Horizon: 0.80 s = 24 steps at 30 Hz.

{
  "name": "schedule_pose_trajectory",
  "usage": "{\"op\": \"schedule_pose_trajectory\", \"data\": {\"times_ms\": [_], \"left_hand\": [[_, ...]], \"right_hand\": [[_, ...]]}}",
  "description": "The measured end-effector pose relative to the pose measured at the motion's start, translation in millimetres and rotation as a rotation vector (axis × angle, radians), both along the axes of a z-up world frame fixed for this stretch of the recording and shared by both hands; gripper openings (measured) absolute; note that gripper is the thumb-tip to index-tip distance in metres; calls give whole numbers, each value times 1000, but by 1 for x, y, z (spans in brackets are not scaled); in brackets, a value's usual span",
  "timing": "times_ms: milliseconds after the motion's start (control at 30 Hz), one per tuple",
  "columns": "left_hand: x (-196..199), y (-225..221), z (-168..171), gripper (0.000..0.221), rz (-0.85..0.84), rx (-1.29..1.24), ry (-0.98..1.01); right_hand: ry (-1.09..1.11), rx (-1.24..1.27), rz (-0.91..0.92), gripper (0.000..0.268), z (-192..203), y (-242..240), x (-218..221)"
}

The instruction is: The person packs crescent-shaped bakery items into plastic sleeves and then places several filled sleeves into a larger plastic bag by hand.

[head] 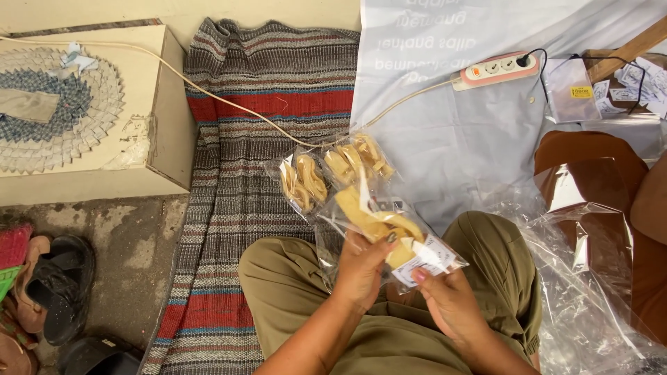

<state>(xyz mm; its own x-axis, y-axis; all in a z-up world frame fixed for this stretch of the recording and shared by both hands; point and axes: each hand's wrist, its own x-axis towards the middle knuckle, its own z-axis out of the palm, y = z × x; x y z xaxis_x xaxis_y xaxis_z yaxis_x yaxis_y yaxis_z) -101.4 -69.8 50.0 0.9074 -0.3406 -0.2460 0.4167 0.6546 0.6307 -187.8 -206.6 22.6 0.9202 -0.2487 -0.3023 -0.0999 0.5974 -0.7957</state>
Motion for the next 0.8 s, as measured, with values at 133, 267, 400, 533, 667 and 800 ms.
{"op": "schedule_pose_trajectory", "data": {"times_ms": [133,267,400,533,667,800], "left_hand": [[1,-14,-3,83,-179,223,-334],[-4,13,-31,60,-204,1265,-1351],[-10,34,-86,40,-766,1728,-1739],[1,40,-77,24,-850,1823,-1903],[24,36,-5,14,-1047,1969,-1731],[42,29,-59,26,-800,1931,-1626]], "right_hand": [[53,-18,-202,75,14,-33,-1],[-187,-450,-417,73,17,-83,-13],[-141,-826,-378,73,44,-88,-26],[-287,-1062,117,77,37,-108,-44],[-94,-1075,652,66,42,-117,-55],[54,-1076,705,62,25,-114,-54]]}}
